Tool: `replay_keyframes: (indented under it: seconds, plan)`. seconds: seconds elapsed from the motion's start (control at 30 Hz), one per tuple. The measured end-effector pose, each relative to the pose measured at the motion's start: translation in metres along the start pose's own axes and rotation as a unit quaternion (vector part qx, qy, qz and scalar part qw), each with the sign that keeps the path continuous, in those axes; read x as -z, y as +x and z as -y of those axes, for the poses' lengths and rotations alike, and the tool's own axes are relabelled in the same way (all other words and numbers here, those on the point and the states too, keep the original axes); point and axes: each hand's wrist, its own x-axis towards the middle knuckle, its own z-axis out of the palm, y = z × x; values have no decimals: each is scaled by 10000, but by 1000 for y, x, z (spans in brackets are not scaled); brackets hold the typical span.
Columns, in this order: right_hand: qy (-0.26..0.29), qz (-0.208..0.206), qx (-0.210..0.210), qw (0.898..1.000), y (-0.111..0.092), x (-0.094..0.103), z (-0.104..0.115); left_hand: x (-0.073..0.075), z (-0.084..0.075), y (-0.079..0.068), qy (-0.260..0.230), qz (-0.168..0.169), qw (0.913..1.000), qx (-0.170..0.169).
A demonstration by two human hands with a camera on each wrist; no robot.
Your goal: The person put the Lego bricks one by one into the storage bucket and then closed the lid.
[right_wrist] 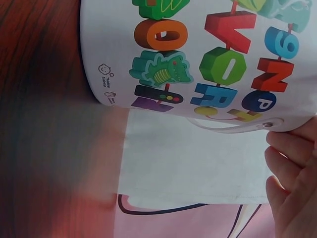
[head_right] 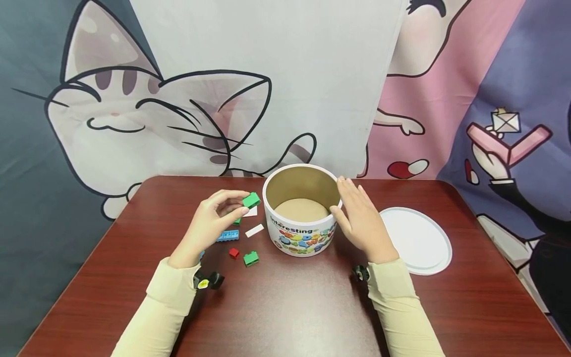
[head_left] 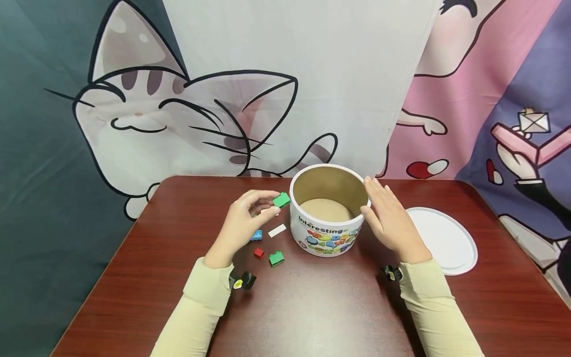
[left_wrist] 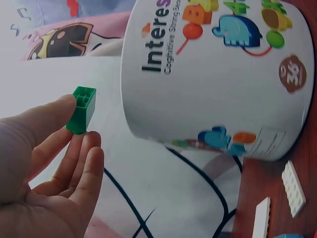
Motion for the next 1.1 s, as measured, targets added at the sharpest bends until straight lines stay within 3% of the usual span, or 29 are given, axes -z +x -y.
replay_keyframes:
  seconds: [0.17,0.37,0.6,0.87,1.1]
  plan:
    - [25,72,-74,9999,0,-1,1,-10,-6,10,-36,-23,10000,-82]
    - [94,156,-185,9997,0,0,2,-21,-13,32,245,86,9992,-307]
    - [137,140,-194,9996,0,-1,2,-33,-17,58,919,455,9941,-362]
    - [196,145,-265,9994,-1,0,1,-51,-15,84,2177,974,9697,-532]
    - [259,203,-334,9989,-1,0,2,-64,-17,103,2670,1561,9495,-526]
